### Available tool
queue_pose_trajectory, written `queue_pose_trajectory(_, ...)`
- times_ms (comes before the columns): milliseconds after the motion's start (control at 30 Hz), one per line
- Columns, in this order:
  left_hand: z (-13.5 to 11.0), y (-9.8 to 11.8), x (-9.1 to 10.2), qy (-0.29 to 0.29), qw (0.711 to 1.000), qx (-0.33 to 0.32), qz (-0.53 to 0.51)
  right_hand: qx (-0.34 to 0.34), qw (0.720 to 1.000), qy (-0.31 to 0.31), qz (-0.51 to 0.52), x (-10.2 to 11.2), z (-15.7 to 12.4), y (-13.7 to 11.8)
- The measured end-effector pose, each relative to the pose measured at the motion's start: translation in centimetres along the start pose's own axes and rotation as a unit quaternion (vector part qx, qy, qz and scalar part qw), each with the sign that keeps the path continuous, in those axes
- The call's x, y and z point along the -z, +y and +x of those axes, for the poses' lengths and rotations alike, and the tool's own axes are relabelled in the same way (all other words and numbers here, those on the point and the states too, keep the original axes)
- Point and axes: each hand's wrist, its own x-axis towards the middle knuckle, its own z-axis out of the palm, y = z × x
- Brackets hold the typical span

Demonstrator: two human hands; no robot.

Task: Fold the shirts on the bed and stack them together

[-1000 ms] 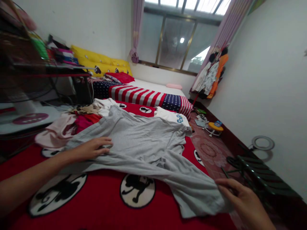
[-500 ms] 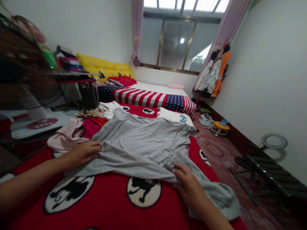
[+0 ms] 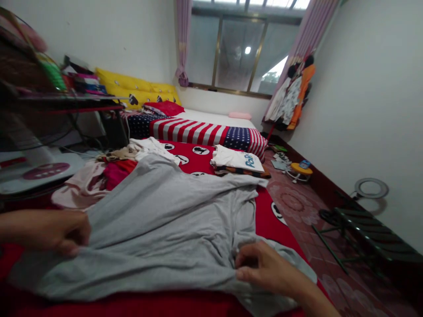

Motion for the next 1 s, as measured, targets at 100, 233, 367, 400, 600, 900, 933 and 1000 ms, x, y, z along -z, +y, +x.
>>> queue_pose_trajectory(100,1.3,3.1,0.7,-0.075,0.996,-0.029,0.031,-0.051,0.995,0.004,0.082,1.2,1.3,2.3)
queue_pose_trajectory(233,6.4,6.6,1.0,0.068,0.987,-0.144,-0.003,-0.067,0.977,0.203,-0.013,1.4,3.7,5.7)
queue_pose_trajectory(367,11.9,8.4,-0.3,0.152,0.954,-0.260,0.015,-0.028,0.983,0.165,-0.075,0.8,4.5,7.1)
queue_pose_trajectory(400,13.0,8.5,-0.6,0.162,0.950,-0.265,0.037,-0.027,0.985,0.150,-0.083,0.9,4.2,7.3)
queue_pose_trajectory(600,17.0,5.7,-1.6,0.174,0.962,-0.142,0.153,-0.102,0.970,0.208,-0.067,4.4,-0.6,10.4)
queue_pose_trajectory(900,18.3,7.7,-0.2,0.285,0.934,-0.113,0.183,-0.128,0.932,0.295,-0.166,4.8,-0.3,11.3)
queue_pose_trajectory(933,18.7,8.2,0.4,0.318,0.920,-0.122,0.194,-0.112,0.936,0.294,-0.159,4.6,0.7,10.4)
queue_pose_trajectory(1000,19.6,8.6,1.6,0.370,0.893,-0.129,0.220,-0.083,0.949,0.269,-0.142,4.3,2.9,8.9)
